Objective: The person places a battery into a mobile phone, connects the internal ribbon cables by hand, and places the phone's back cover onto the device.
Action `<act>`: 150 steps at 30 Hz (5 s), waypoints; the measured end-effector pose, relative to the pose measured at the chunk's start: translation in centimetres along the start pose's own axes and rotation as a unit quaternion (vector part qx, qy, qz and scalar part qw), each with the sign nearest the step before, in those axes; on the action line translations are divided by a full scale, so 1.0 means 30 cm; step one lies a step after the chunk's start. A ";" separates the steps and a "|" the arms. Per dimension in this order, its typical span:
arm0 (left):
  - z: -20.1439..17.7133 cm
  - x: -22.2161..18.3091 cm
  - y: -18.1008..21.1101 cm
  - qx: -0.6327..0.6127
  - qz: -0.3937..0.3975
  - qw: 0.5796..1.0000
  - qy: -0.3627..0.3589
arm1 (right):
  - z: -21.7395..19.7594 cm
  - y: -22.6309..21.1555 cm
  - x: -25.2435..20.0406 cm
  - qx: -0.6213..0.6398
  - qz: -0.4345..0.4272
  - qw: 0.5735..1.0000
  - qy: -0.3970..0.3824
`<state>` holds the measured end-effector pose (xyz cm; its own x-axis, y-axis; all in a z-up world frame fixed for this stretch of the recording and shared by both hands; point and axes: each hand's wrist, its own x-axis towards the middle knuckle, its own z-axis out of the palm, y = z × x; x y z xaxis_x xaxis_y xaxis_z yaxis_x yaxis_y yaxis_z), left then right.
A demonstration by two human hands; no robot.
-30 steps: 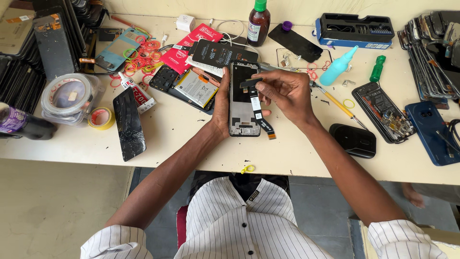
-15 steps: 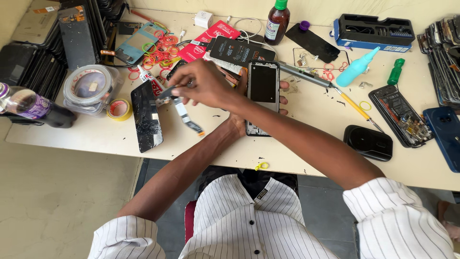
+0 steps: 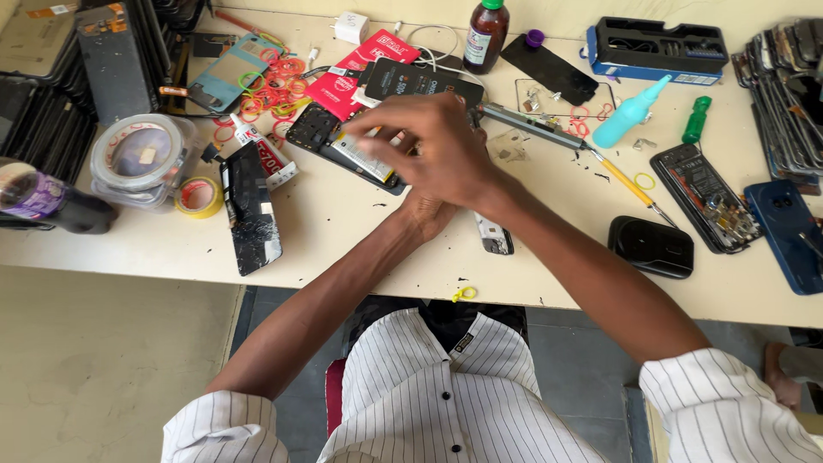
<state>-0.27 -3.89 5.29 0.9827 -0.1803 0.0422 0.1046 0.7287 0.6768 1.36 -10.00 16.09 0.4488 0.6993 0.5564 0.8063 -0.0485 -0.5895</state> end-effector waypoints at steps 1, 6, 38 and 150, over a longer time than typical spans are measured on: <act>0.010 0.003 -0.001 0.013 0.014 1.000 0.005 | -0.056 -0.003 -0.035 -0.043 -0.017 0.999 0.027; 0.063 0.011 0.014 0.091 -0.032 0.980 0.177 | -0.267 0.003 -0.165 -0.188 0.135 0.972 0.051; -0.163 0.126 0.279 0.752 0.229 0.610 0.097 | -0.216 -0.020 -0.299 -0.256 0.348 0.858 -0.279; 0.018 0.131 0.087 0.609 0.100 0.748 -0.243 | -0.405 0.244 -0.467 0.206 0.108 0.954 0.188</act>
<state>3.77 -3.06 7.62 0.7579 -0.5822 0.2942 -0.5449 -0.3170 0.7763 5.66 -28.81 11.10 0.7571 0.3950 0.5203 0.4934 0.1762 -0.8517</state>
